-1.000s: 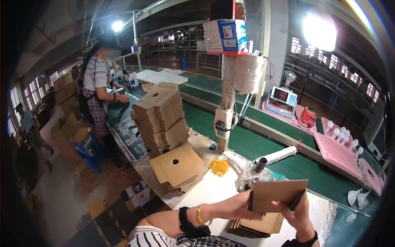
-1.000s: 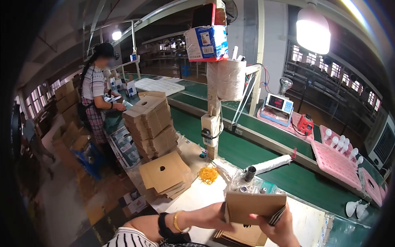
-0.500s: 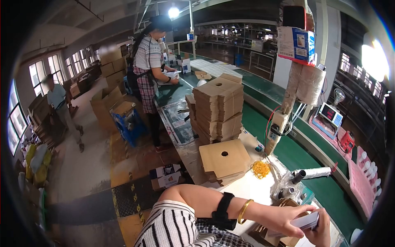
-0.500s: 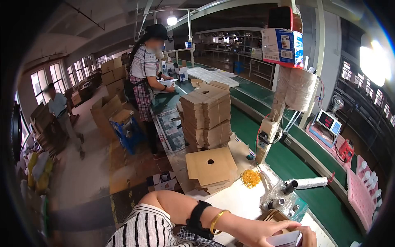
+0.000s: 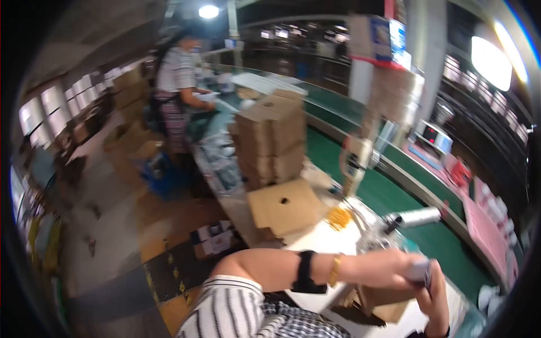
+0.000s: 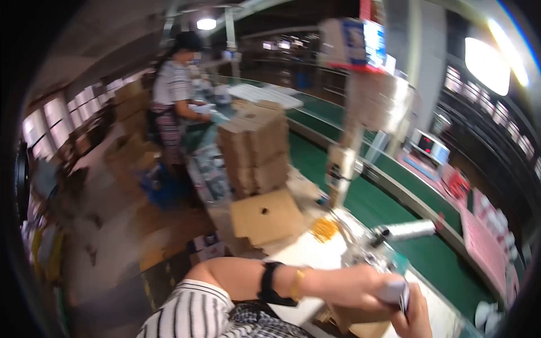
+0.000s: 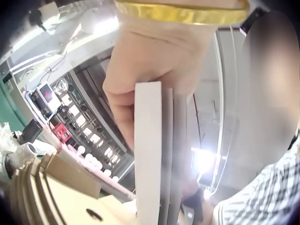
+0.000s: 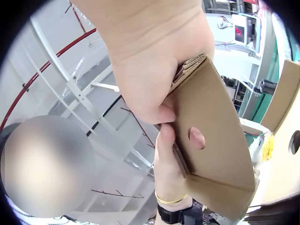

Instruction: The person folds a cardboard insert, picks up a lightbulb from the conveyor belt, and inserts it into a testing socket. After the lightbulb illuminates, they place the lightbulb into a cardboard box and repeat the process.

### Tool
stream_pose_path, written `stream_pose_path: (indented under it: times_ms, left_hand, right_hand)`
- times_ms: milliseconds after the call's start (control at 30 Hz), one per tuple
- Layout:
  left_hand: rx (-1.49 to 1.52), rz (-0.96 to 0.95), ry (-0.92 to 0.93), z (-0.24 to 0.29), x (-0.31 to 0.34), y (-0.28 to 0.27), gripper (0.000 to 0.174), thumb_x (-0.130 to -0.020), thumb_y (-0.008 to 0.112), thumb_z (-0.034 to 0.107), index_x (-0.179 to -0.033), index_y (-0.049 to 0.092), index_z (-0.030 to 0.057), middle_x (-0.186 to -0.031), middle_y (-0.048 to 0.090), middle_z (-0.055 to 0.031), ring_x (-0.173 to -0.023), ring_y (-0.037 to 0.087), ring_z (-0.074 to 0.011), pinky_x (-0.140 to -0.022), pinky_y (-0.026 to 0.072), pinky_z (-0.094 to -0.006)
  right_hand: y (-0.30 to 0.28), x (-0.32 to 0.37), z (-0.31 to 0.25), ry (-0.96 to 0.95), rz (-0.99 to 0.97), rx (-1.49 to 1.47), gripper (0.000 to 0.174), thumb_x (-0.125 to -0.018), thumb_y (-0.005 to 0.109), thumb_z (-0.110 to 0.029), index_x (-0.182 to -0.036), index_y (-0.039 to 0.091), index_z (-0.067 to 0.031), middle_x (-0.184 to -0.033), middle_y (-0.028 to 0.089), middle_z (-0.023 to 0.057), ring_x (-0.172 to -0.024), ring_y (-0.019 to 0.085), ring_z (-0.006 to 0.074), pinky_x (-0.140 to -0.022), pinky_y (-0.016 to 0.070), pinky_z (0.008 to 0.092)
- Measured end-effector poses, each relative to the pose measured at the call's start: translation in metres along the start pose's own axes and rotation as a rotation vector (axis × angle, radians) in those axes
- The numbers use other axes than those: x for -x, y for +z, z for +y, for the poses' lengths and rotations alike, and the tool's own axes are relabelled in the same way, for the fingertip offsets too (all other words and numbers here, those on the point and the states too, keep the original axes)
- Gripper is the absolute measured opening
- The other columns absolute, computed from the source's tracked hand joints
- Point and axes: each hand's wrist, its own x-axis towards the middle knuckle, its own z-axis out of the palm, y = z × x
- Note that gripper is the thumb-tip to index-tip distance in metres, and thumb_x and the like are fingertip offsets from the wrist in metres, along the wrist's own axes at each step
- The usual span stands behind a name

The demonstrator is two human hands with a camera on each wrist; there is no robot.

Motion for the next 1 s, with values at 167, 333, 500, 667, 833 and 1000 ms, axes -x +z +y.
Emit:
stream_pose_path:
  times_ms: [167, 333, 500, 667, 833, 1000]
  left_hand:
    - [0.698, -0.018, -0.264, -0.008, 0.013, -0.041, 0.099, -0.086, 0.077, 0.045, -0.156, 0.022, 0.0021, -0.15, 0.036, -0.0159, -0.128, 0.046, -0.023, -0.105, 0.0394, -0.0347]
    - [0.654, 0.371, -0.24, -0.011, 0.004, -0.002, 0.07, -0.087, 0.076, 0.006, -0.145, 0.036, 0.0076, -0.13, 0.052, -0.0073, -0.115, 0.054, -0.013, -0.099, 0.0446, -0.0285]
    - [0.537, 0.399, -0.272, -0.039, -0.003, -0.004, 0.03, -0.089, 0.071, 0.0, -0.104, 0.046, 0.0086, -0.098, 0.059, 0.0, -0.091, 0.056, -0.0066, -0.081, 0.0474, -0.023]
    - [0.064, 0.542, -0.227, -0.041, -0.011, 0.009, 0.034, -0.085, 0.077, 0.003, -0.094, 0.045, 0.0067, -0.085, 0.06, -0.0034, -0.079, 0.057, -0.0091, -0.074, 0.0485, -0.0257]
    - [-0.158, 0.594, -0.044, -0.038, -0.024, 0.019, 0.052, -0.086, 0.079, 0.014, -0.126, 0.046, 0.0076, -0.099, 0.06, -0.0082, -0.089, 0.062, -0.0151, -0.08, 0.0513, -0.0326]
    - [0.584, 0.456, -0.011, -0.03, -0.014, -0.001, 0.11, -0.084, 0.07, 0.063, -0.157, 0.014, 0.0031, -0.14, 0.045, -0.0134, -0.129, 0.048, -0.021, -0.11, 0.0371, -0.0349]
  right_hand:
    - [0.002, -0.005, 0.03, 0.206, 0.317, -0.473, 0.05, -0.083, 0.047, -0.003, -0.132, 0.049, 0.0049, -0.119, 0.057, 0.0097, -0.111, 0.051, 0.0183, -0.101, 0.0397, 0.0319]
    - [0.027, -0.006, 0.025, 0.175, 0.356, -0.609, 0.048, -0.087, 0.05, -0.005, -0.135, 0.044, 0.0014, -0.112, 0.058, 0.012, -0.106, 0.055, 0.0202, -0.098, 0.0433, 0.0324]
    - [0.039, 0.009, 0.033, 0.235, 0.28, -0.307, 0.048, -0.09, 0.061, -0.017, -0.13, 0.043, 0.0012, -0.09, 0.061, 0.0137, -0.077, 0.063, 0.024, -0.069, 0.0511, 0.0387]
    - [0.033, -0.003, 0.033, 0.176, 0.165, -0.79, 0.061, -0.086, 0.075, -0.029, -0.129, 0.044, 0.0008, -0.099, 0.064, 0.02, -0.087, 0.065, 0.0215, -0.073, 0.0526, 0.0352]
    - [0.052, -0.018, 0.044, 0.307, 0.508, -0.394, 0.047, -0.086, 0.08, -0.029, -0.117, 0.057, -0.0022, -0.091, 0.07, 0.0085, -0.082, 0.065, 0.0139, -0.074, 0.0527, 0.0316]
    - [0.043, -0.02, 0.037, 0.253, 0.596, -0.54, 0.041, -0.088, 0.078, -0.023, -0.117, 0.057, -0.0015, -0.095, 0.07, 0.0061, -0.083, 0.065, 0.0118, -0.075, 0.0533, 0.029]
